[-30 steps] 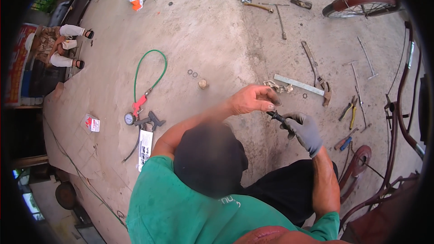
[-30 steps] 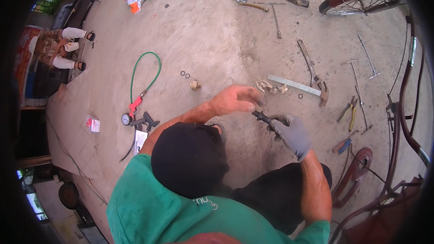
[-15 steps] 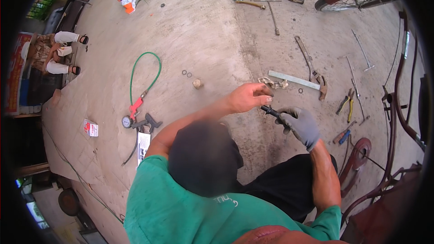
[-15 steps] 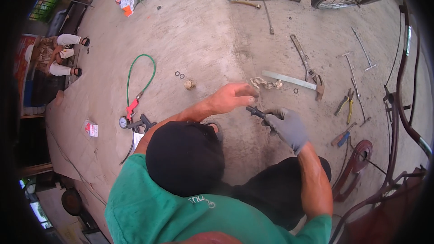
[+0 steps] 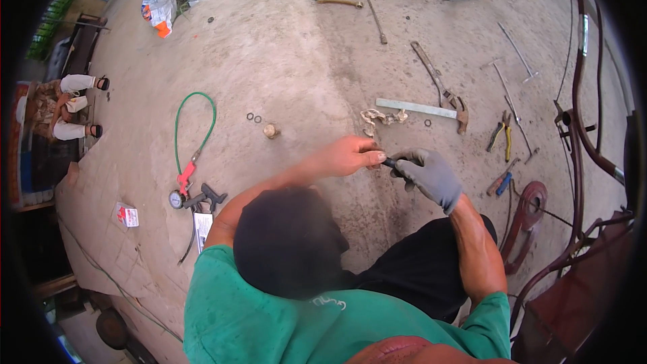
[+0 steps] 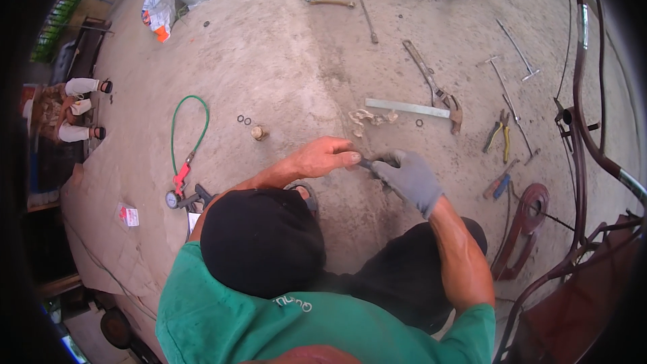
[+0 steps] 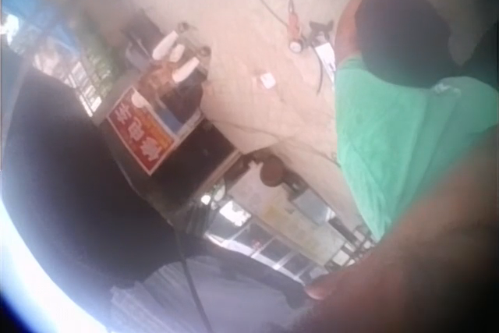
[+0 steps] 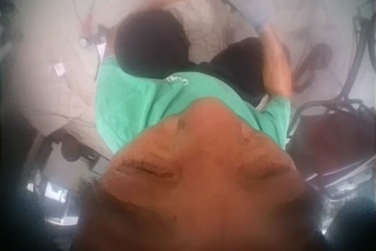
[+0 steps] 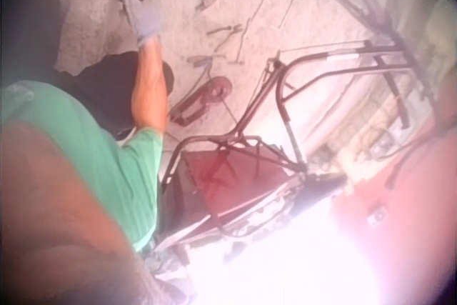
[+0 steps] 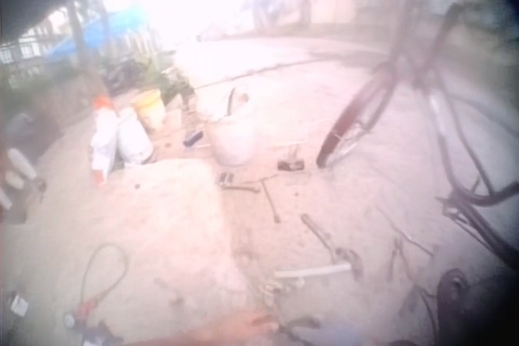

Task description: The person disassembles a bicycle hub and axle assembly by removing nuts and washers, retrieves a large sprocket from a tool room, and uses a hammer and a metal rod to drive a pin or shaft through the sprocket while it rests on the ground.

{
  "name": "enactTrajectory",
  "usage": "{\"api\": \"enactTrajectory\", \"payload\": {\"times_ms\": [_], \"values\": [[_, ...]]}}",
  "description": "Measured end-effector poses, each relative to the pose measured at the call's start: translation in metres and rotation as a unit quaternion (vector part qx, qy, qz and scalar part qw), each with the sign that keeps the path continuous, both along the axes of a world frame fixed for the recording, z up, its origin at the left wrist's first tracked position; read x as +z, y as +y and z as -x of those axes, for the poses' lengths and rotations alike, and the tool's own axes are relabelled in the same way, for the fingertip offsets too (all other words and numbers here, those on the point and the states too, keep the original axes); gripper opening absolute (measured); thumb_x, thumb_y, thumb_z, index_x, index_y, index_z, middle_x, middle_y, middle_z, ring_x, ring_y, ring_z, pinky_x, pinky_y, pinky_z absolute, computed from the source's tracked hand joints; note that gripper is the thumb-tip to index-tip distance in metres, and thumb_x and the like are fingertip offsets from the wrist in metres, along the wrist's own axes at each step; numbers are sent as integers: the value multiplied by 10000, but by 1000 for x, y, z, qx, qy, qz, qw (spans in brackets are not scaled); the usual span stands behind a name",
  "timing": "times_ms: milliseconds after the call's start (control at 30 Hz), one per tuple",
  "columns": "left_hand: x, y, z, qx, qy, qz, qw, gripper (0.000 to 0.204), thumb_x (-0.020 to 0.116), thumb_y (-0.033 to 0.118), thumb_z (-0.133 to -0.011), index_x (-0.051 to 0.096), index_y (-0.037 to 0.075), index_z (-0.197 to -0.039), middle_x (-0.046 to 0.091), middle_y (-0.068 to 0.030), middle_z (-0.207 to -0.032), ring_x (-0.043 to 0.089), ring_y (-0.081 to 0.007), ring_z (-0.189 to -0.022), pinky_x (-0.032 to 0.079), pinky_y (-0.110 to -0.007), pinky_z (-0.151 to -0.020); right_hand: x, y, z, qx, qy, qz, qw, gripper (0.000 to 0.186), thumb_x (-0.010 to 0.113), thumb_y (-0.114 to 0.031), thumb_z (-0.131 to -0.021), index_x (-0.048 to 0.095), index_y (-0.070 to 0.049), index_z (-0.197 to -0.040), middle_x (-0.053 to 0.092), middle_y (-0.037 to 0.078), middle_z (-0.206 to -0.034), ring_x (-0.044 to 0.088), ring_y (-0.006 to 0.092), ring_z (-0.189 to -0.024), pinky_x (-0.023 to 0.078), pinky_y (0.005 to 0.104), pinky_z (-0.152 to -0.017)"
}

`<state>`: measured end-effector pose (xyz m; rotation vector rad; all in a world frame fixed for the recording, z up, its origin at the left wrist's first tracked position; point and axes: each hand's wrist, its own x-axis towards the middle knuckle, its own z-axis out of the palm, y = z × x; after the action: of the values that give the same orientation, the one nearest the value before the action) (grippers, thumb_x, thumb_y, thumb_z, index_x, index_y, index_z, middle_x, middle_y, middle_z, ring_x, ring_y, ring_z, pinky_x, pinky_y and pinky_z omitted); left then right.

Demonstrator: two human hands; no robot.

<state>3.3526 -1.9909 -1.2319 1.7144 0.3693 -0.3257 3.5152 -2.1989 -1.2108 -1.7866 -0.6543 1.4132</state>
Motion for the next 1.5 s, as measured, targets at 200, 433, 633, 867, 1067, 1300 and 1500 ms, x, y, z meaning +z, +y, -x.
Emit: {"api": "enactTrajectory", "payload": {"times_ms": [200,433,633,867,1067,1300,1500], "values": [[-1,17,7,80,-174,131,973,400,671,321,-1004,705,-5,-1234,704,-85,-1198,644,-194,-1139,490,-356,-1029,8,2,2,-14,10,-1,1000,417,675,-305,-968,737,41,-1191,763,78,-897,691,119,-714,554,271,-641],[-6,9,3,-45,15,-15,999,367,691,252,-1003,676,-3,-1266,715,-82,-1180,660,-182,-1064,534,-344,-956,5,6,2,-2,-6,18,1000,421,672,-291,-964,733,51,-1201,761,89,-913,685,127,-733,562,280,-656],[4,19,10,54,-112,135,983,367,667,221,-1022,663,-18,-1301,697,-96,-1206,640,-161,-1120,514,-367,-980,0,4,1,-21,28,11,999,411,667,-287,-957,736,46,-1189,758,85,-930,676,127,-735,564,284,-683],[-10,14,5,-57,41,31,997,396,644,267,-1049,661,-20,-1320,694,-89,-1234,640,-189,-1155,502,-349,-1015,2,6,2,-11,16,15,1000,383,642,-250,-991,703,33,-1241,758,64,-942,638,87,-697,525,248,-625],[-7,22,6,85,-147,108,980,377,653,302,-1034,701,-17,-1230,719,-98,-1189,645,-175,-1083,507,-341,-965,-1,3,0,-22,26,9,999,440,667,-296,-955,719,52,-1220,766,83,-930,678,115,-704,545,274,-653],[-19,4,9,51,-52,109,991,392,648,331,-1036,704,-18,-1205,732,-92,-1144,658,-161,-1021,524,-331,-933,0,3,1,-16,33,2,999,423,671,-274,-970,719,49,-1240,763,82,-931,665,111,-704,547,262,-656],[-6,16,2,114,-147,130,974,386,596,335,-1061,691,-1,-1228,716,-93,-1181,663,-184,-1080,532,-340,-947,-2,-1,0,-17,39,-7,999,385,645,-257,-985,723,23,-1237,754,59,-923,649,93,-710,539,258,-642]]}}
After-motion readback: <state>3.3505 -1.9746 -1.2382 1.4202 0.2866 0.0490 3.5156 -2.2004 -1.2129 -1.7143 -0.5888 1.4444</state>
